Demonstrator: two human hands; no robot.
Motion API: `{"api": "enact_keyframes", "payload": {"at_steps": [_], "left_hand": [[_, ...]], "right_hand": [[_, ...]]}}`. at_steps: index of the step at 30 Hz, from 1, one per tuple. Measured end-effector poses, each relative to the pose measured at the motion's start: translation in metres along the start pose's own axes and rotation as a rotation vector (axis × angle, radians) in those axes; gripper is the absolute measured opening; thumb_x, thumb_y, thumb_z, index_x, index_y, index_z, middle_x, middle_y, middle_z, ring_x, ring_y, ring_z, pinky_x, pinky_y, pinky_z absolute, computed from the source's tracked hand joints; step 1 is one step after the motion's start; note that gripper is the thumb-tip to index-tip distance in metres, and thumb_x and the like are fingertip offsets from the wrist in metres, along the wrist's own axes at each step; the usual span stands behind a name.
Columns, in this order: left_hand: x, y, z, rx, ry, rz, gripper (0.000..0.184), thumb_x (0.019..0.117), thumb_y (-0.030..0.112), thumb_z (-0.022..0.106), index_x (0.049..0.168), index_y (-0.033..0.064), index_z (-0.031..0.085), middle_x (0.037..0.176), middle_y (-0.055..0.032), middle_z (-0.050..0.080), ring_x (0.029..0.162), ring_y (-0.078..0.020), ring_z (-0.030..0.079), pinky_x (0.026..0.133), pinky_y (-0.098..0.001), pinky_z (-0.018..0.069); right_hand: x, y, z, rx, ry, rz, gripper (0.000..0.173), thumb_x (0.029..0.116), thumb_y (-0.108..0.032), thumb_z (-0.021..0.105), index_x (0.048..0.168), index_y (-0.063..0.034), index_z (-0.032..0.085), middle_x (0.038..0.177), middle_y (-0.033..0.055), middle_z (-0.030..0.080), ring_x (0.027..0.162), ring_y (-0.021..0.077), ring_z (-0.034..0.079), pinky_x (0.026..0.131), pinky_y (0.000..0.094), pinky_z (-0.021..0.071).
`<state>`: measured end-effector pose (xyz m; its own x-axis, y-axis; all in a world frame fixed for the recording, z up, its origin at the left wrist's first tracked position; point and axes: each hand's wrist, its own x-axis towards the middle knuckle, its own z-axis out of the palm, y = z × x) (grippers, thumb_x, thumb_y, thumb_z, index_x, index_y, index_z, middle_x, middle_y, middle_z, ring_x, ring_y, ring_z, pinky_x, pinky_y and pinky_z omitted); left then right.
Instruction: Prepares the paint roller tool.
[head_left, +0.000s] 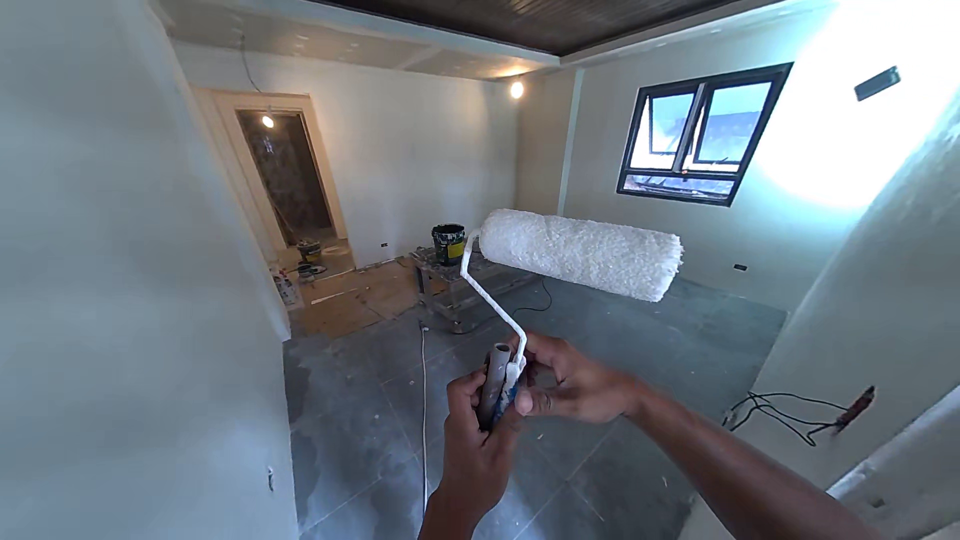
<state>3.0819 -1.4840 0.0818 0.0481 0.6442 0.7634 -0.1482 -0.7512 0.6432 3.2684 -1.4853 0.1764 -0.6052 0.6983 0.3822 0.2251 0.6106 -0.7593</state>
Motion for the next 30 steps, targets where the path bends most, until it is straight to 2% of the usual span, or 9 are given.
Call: {"api": "enact_keyframes", "payload": {"at_steps": [4, 6, 9, 13, 18, 22, 24, 27, 30], "left_hand": [[0.002, 0.001, 0.002, -0.076, -0.041, -0.007, 0.047, 0.0958, 0.033, 0.074, 0.130, 0.0133, 0.049, 0.091, -0.0068, 0.070, 0.066, -0.0182, 0.069, 0.054, -0.0314, 0.0612], [0.002, 0.002, 0.003, -0.123, -0.070, -0.019, 0.046, 0.0959, 0.031, 0.075, 0.129, 0.0130, 0.049, 0.091, -0.0082, 0.070, 0.065, -0.0192, 0.068, 0.053, -0.0314, 0.0608], [0.002, 0.005, 0.005, -0.194, -0.116, -0.035, 0.045, 0.0961, 0.027, 0.075, 0.130, 0.0129, 0.048, 0.095, -0.0101, 0.070, 0.067, -0.0198, 0.069, 0.054, -0.0308, 0.0604], [0.002, 0.006, 0.007, -0.232, -0.119, -0.073, 0.046, 0.0958, 0.028, 0.075, 0.129, 0.0125, 0.048, 0.089, -0.0101, 0.069, 0.063, -0.0195, 0.068, 0.051, -0.0302, 0.0593], [0.008, 0.010, 0.011, -0.266, -0.097, -0.131, 0.043, 0.0972, 0.030, 0.073, 0.128, 0.0181, 0.046, 0.082, -0.0086, 0.066, 0.058, -0.0187, 0.065, 0.048, -0.0290, 0.0573], [0.011, 0.009, 0.014, -0.222, -0.045, -0.205, 0.045, 0.0959, 0.027, 0.074, 0.130, 0.0190, 0.045, 0.085, -0.0097, 0.068, 0.059, -0.0216, 0.066, 0.049, -0.0310, 0.0582], [0.011, 0.008, 0.016, -0.165, -0.048, -0.244, 0.048, 0.0948, 0.029, 0.075, 0.131, 0.0197, 0.046, 0.087, -0.0082, 0.070, 0.061, -0.0216, 0.067, 0.051, -0.0314, 0.0589], [0.013, 0.005, 0.018, -0.019, -0.061, -0.283, 0.051, 0.0931, 0.034, 0.076, 0.133, 0.0216, 0.047, 0.087, -0.0025, 0.069, 0.063, -0.0161, 0.067, 0.053, -0.0299, 0.0585], [0.013, 0.003, 0.024, 0.181, -0.117, -0.311, 0.050, 0.0935, 0.040, 0.074, 0.133, 0.0212, 0.050, 0.090, 0.0020, 0.068, 0.069, -0.0099, 0.065, 0.060, -0.0291, 0.0574]], "right_hand": [[-0.004, -0.002, -0.015, -0.029, -0.031, 0.012, 0.029, 0.0984, -0.028, 0.071, 0.115, -0.0044, 0.066, 0.100, 0.0045, 0.072, 0.091, 0.0132, 0.071, 0.082, 0.0305, 0.0623], [-0.007, -0.001, -0.020, -0.046, -0.020, 0.033, 0.023, 0.0973, -0.023, 0.073, 0.111, -0.0045, 0.069, 0.099, 0.0043, 0.073, 0.089, 0.0130, 0.071, 0.080, 0.0296, 0.0618], [-0.013, -0.002, -0.026, -0.063, -0.008, 0.080, 0.019, 0.0940, -0.019, 0.077, 0.107, -0.0050, 0.071, 0.095, 0.0041, 0.073, 0.085, 0.0121, 0.070, 0.077, 0.0281, 0.0613], [-0.022, -0.007, -0.031, -0.118, -0.003, 0.115, 0.016, 0.0948, -0.018, 0.075, 0.104, -0.0060, 0.071, 0.093, 0.0040, 0.072, 0.083, 0.0131, 0.069, 0.073, 0.0288, 0.0606], [-0.034, -0.016, -0.026, -0.138, 0.116, 0.072, 0.018, 0.0879, -0.017, 0.082, 0.096, -0.0070, 0.070, 0.086, 0.0034, 0.070, 0.077, 0.0146, 0.068, 0.068, 0.0304, 0.0609], [-0.042, -0.032, -0.021, -0.246, 0.180, 0.040, 0.018, 0.0862, -0.007, 0.080, 0.100, -0.0074, 0.069, 0.089, 0.0019, 0.071, 0.077, 0.0140, 0.071, 0.069, 0.0303, 0.0650], [-0.046, -0.038, -0.021, -0.312, 0.218, 0.039, 0.018, 0.0871, -0.010, 0.080, 0.102, -0.0089, 0.069, 0.089, 0.0006, 0.071, 0.075, 0.0129, 0.070, 0.065, 0.0290, 0.0644], [-0.052, -0.043, -0.021, -0.372, 0.199, 0.043, 0.021, 0.0881, -0.012, 0.080, 0.105, -0.0096, 0.068, 0.103, 0.0024, 0.066, 0.080, 0.0139, 0.069, 0.066, 0.0300, 0.0650], [-0.059, -0.048, -0.016, -0.504, 0.189, 0.128, 0.022, 0.0888, -0.014, 0.078, 0.108, -0.0119, 0.068, 0.103, -0.0003, 0.065, 0.077, 0.0096, 0.067, 0.065, 0.0259, 0.0633]]}}
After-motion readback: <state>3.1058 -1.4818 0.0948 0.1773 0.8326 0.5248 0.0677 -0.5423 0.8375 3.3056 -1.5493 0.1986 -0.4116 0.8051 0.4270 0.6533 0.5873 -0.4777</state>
